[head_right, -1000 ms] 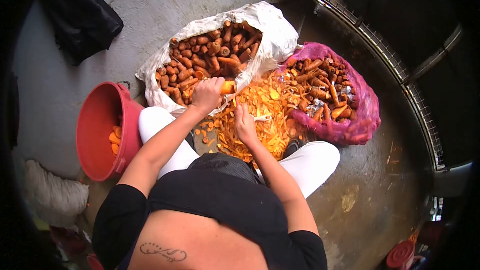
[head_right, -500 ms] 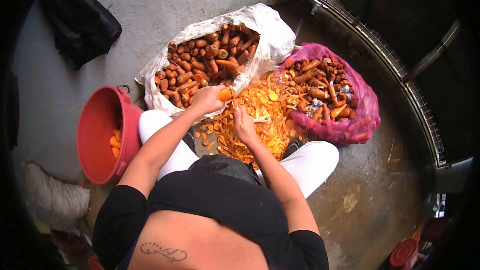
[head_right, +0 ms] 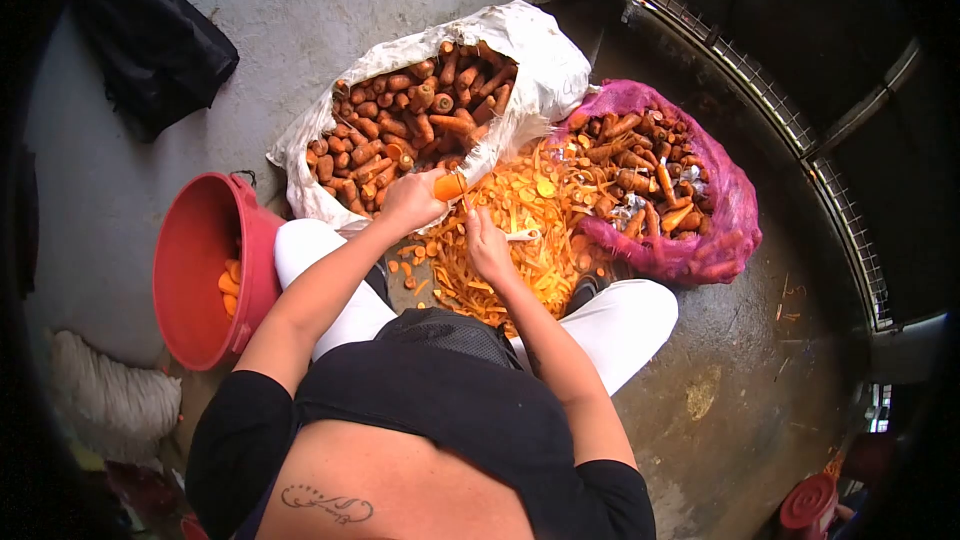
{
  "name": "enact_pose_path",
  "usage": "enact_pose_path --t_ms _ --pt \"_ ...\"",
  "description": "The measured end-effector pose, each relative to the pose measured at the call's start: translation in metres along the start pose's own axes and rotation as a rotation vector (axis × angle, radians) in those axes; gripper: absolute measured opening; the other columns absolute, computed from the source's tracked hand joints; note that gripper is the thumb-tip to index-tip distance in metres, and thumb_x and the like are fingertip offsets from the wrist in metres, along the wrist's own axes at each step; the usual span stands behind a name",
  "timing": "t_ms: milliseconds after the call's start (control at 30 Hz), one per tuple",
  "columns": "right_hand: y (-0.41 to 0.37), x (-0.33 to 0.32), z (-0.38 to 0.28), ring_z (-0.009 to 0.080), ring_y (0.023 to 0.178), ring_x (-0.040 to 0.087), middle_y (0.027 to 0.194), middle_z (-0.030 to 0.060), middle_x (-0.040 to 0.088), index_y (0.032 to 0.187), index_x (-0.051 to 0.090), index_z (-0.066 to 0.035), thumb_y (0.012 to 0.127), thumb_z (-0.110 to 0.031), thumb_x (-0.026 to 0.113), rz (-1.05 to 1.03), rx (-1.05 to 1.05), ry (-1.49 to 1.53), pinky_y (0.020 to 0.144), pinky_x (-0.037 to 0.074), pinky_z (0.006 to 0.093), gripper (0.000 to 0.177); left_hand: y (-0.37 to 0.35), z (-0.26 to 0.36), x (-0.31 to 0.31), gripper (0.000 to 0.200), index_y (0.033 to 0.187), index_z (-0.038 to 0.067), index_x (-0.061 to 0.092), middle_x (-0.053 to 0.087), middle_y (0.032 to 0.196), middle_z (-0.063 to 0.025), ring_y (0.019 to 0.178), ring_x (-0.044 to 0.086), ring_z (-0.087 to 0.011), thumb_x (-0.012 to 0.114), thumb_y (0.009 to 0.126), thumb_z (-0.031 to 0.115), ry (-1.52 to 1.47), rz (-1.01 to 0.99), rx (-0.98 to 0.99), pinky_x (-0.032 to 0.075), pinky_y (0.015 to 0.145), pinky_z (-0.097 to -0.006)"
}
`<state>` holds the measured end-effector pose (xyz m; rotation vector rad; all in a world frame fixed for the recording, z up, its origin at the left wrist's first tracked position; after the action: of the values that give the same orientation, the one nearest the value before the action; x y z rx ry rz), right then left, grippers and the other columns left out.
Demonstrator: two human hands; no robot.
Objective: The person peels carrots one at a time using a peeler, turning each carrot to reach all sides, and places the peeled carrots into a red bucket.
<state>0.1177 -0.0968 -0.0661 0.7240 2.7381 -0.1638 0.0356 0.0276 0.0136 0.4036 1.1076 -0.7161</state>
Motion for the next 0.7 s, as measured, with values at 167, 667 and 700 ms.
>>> enact_pose_path --t_ms 167,667,700 --pt "0.000 0.003 0.009 0.0392 0.078 0.054 0.082 0.0212 0.053 0.121 0.045 -0.006 0.102 -0.037 0.029 -0.029 -0.048 -0.075 0.070 0.042 0.0433 0.040 0.002 -0.002 0.000 0.031 0.100 0.014 0.066 0.068 0.087 -0.0157 0.085 0.065 -0.0326 0.062 0.071 0.023 -0.022 -0.080 0.030 0.050 0.075 -0.0431" --pt "0.018 -0.003 0.113 0.0393 0.086 0.057 0.089 0.0257 0.059 0.100 0.052 0.001 0.099 -0.044 0.032 -0.047 0.285 -0.256 0.074 0.043 0.0450 0.049 0.009 0.007 0.011 0.026 0.083 0.006 0.053 0.052 0.063 -0.0008 0.053 0.051 -0.0097 0.067 0.062 0.000 -0.986 -0.886 -0.038 0.040 0.048 -0.0251" --pt "0.021 -0.005 0.121 0.0377 0.087 0.058 0.090 0.0248 0.060 0.100 0.053 0.001 0.099 -0.044 0.033 -0.076 0.331 -0.208 0.075 0.044 0.0440 0.049 0.005 0.011 0.004 0.025 0.081 0.006 0.054 0.051 0.063 0.0007 0.054 0.050 -0.0090 0.069 0.062 0.001 -0.990 -0.825 -0.004 0.039 0.050 -0.0246"
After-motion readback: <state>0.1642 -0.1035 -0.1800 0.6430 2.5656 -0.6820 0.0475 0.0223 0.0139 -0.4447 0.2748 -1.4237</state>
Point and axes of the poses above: each hand's wrist, its own y-axis towards the middle knuckle, its own x-axis out of the palm, z = x × y, the point moved 5 cm from there along y, towards the middle knuckle
